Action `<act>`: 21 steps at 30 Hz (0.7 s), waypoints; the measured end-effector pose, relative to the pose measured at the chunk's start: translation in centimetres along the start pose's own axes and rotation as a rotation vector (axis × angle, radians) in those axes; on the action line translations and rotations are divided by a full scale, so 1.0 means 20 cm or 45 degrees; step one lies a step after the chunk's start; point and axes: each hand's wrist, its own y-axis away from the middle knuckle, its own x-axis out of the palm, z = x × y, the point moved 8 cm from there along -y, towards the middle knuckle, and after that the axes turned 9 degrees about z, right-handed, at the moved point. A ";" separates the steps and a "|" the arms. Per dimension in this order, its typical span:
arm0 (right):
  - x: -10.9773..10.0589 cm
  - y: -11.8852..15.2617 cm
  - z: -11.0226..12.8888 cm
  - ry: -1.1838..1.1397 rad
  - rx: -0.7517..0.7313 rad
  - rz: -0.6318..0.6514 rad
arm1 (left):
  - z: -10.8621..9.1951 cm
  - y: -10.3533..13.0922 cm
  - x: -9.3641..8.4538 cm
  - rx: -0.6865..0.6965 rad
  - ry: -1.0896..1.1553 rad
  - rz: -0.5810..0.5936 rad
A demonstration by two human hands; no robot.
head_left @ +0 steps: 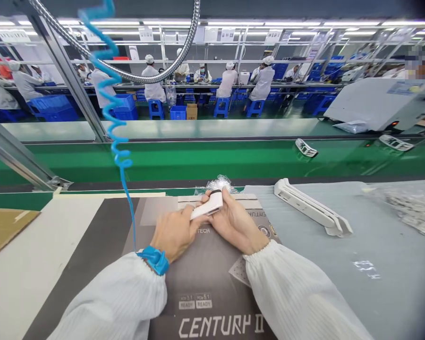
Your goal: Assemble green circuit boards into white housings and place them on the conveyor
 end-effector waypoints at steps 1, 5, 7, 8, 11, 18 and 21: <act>0.03 0.00 -0.01 -0.017 -0.006 0.051 | 0.02 0.01 -0.03 0.001 0.054 -0.109; 0.11 0.00 -0.09 -0.028 -0.034 0.127 | -0.03 0.06 -0.10 0.184 0.225 -0.413; 0.12 0.00 -0.13 -0.062 -0.032 0.088 | -0.08 0.07 -0.10 0.228 0.187 -0.462; 0.12 0.00 -0.14 -0.085 -0.047 0.059 | -0.10 0.07 -0.11 0.237 0.153 -0.502; 0.09 -0.01 -0.13 -0.137 -0.073 -0.002 | -0.12 0.07 -0.12 0.264 0.121 -0.579; -0.03 -0.01 -0.01 -0.332 -0.023 -0.087 | 0.01 0.01 -0.03 0.264 0.168 -0.211; -0.09 -0.01 0.01 -0.330 -0.075 -0.194 | 0.03 0.00 -0.02 0.222 0.230 -0.125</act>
